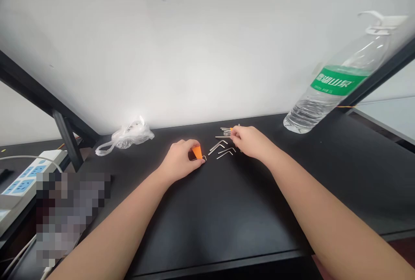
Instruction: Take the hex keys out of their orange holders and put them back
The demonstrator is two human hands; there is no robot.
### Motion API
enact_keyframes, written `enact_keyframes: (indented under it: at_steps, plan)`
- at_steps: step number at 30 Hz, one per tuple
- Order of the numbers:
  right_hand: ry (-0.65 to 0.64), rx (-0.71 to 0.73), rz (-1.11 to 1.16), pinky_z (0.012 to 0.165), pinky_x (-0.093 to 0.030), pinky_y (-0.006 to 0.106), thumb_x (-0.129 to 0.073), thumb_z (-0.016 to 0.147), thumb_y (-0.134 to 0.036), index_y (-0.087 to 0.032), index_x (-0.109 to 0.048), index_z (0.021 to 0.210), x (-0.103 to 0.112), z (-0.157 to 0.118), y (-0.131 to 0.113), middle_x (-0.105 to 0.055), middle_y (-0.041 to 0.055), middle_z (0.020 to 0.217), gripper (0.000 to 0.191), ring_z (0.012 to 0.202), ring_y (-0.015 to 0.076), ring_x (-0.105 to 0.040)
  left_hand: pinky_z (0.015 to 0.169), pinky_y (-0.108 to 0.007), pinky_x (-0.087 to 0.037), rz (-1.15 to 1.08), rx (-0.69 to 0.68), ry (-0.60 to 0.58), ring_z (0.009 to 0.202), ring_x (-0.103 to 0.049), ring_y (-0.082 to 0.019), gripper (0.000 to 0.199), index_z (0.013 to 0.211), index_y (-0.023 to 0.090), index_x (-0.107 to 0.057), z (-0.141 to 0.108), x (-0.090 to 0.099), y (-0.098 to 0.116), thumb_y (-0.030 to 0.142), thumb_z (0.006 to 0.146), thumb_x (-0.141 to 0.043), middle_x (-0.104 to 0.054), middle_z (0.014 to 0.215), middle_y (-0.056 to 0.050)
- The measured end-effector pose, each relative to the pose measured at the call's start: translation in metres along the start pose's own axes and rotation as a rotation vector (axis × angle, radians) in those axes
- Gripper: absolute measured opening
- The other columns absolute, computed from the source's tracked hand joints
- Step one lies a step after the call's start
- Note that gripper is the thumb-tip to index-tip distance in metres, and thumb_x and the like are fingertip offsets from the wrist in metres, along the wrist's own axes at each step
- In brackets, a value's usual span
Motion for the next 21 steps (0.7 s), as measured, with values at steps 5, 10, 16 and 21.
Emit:
enact_keyframes:
  at_steps: [5,10,16,21]
  plan:
    - [0.137,0.192,-0.048,0.089,-0.049,0.040,-0.051,0.097,-0.034,-0.026,-0.073,0.110,-0.007,0.010,-0.011,-0.074,0.0080,0.111,0.026,0.100,0.0276,-0.068,0.102,-0.044,-0.048,0.013,-0.013,0.001,0.101,-0.065,-0.025,0.041,0.116,0.029,-0.066,0.000,-0.001,0.001,0.043,0.079,-0.079,-0.070,0.099,-0.003]
    - [0.082,0.317,-0.113,0.096,-0.048,0.040,-0.049,0.099,-0.028,-0.027,-0.076,0.106,-0.021,0.013,-0.025,-0.068,0.0088,0.117,0.028,0.107,0.0267,-0.065,0.102,-0.044,-0.047,0.013,-0.035,0.007,0.103,-0.065,-0.025,0.040,0.116,0.029,-0.065,0.000,-0.002,0.000,0.043,0.080,-0.078,-0.071,0.102,-0.002]
    - [-0.005,0.352,-0.124,0.079,-0.048,0.037,-0.060,0.093,-0.036,-0.027,-0.069,0.100,-0.023,0.005,-0.034,-0.064,0.0059,0.112,0.014,0.085,0.0212,-0.062,0.102,-0.043,-0.047,0.008,-0.041,0.015,0.102,-0.065,-0.025,0.040,0.116,0.029,-0.065,-0.001,-0.002,0.000,0.042,0.080,-0.078,-0.071,0.099,-0.001]
    - [-0.016,0.279,-0.207,0.071,-0.044,0.034,-0.057,0.087,-0.021,-0.025,-0.063,0.093,-0.015,0.004,-0.024,-0.063,0.0057,0.105,0.009,0.081,0.0207,-0.060,0.103,-0.045,-0.046,0.009,-0.035,0.011,0.102,-0.064,-0.025,0.039,0.115,0.029,-0.065,-0.001,-0.002,0.001,0.044,0.081,-0.076,-0.071,0.098,-0.002]
Point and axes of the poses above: each hand's wrist, its own z-axis towards the middle knuckle, its own x-axis out of the back of the hand, y = z × x, the point moved 5 cm from there along z, towards the middle knuckle
